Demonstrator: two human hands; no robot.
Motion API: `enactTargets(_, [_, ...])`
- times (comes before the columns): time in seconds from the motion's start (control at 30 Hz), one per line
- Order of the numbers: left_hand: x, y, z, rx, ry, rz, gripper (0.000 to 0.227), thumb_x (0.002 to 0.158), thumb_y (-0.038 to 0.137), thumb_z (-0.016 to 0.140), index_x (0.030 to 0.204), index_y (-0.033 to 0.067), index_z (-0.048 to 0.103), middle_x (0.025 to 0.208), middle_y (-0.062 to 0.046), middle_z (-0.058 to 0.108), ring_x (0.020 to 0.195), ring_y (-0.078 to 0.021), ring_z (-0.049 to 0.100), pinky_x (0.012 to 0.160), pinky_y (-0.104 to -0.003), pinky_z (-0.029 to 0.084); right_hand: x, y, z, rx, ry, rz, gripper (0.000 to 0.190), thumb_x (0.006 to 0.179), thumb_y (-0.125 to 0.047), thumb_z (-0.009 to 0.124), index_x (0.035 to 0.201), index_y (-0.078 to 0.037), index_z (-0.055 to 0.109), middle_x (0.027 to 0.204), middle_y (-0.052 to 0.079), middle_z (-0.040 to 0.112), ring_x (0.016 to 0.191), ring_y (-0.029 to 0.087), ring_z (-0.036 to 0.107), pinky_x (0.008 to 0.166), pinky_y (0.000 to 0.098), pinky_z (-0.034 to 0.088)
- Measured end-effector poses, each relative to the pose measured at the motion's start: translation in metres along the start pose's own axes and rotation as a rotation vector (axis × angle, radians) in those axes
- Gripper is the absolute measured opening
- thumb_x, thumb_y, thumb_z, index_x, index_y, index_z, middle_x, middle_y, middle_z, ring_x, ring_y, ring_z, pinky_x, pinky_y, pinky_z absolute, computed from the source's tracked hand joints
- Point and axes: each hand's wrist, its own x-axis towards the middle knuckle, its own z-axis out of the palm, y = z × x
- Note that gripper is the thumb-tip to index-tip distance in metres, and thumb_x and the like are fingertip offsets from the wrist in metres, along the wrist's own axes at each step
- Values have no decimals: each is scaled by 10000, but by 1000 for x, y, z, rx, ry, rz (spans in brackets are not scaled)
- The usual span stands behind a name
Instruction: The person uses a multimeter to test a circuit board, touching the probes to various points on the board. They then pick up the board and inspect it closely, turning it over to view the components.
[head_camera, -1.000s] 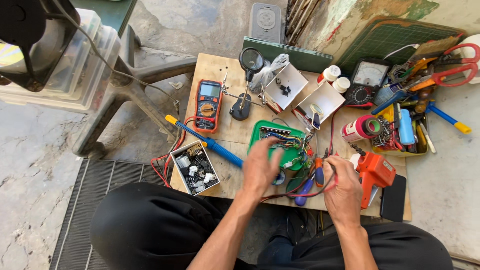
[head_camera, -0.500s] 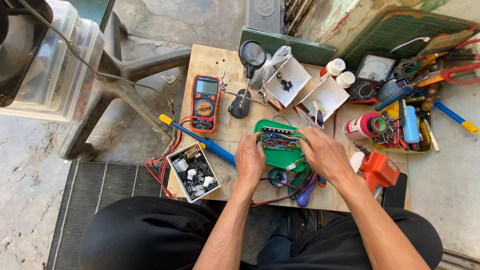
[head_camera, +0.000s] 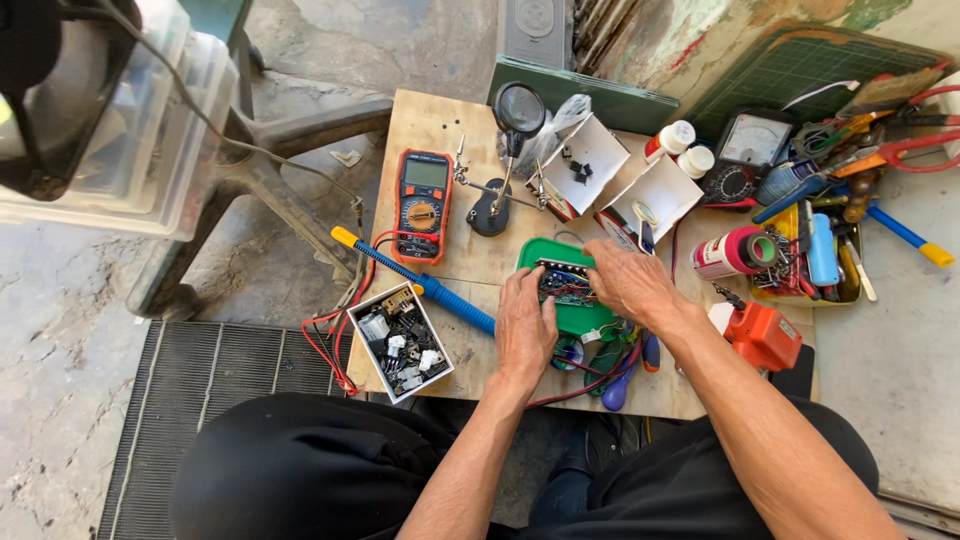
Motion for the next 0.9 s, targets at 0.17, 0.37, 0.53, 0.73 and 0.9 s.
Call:
enactTargets(0.17, [-3, -2, -2, -155, 34, -100, 554, 1005, 54, 689, 1546, 115, 587, 1385, -166, 629, 1333, -383, 667, 1129, -494, 568, 11, 6, 12, -16, 0, -57, 134, 1095, -295, 567, 1061, -199, 654, 1039, 82, 733, 985, 360, 810, 835, 539, 649])
enactTargets(0.37, [-11, 36, -29, -496, -10, -286, 717, 1005, 241, 767, 1641, 55, 492, 1484, -315, 587, 1421, -499, 598, 1154, -482, 584, -14, 10, -29, -118, -32, -100, 137, 1122, -277, 539, 1058, -221, 646, 1090, 49, 777, 955, 301, 828, 822, 489, 664])
enactTargets(0.53, [-28, 46, 6, -793, -144, -335, 494, 1049, 373, 801, 1497, 195, 696, 1346, -138, 773, 1312, -248, 719, 1089, -405, 618, -73, -13, -66, -94, 76, -106, 94, 1087, -231, 528, 1143, -202, 597, 1091, 100, 706, 870, 387, 810, 746, 570, 638])
enactTargets(0.73, [-45, 61, 23, -706, -121, -393, 394, 1094, 280, 725, 1478, 201, 690, 1230, -156, 818, 1144, -264, 803, 988, -420, 670, -94, 5, -44, 155, 145, -84, 186, 1082, -259, 621, 1260, -206, 606, 1158, 100, 686, 1068, 406, 767, 825, 570, 637])
enactTargets(0.9, [-57, 55, 43, -1116, -130, -550, 602, 1128, 127, 655, 1687, 89, 434, 1390, -248, 718, 1193, -236, 697, 1030, -459, 659, -93, 14, -14, 326, 258, -194, 270, 1064, -286, 737, 1327, -240, 694, 1137, 31, 707, 1141, 291, 747, 965, 467, 613])
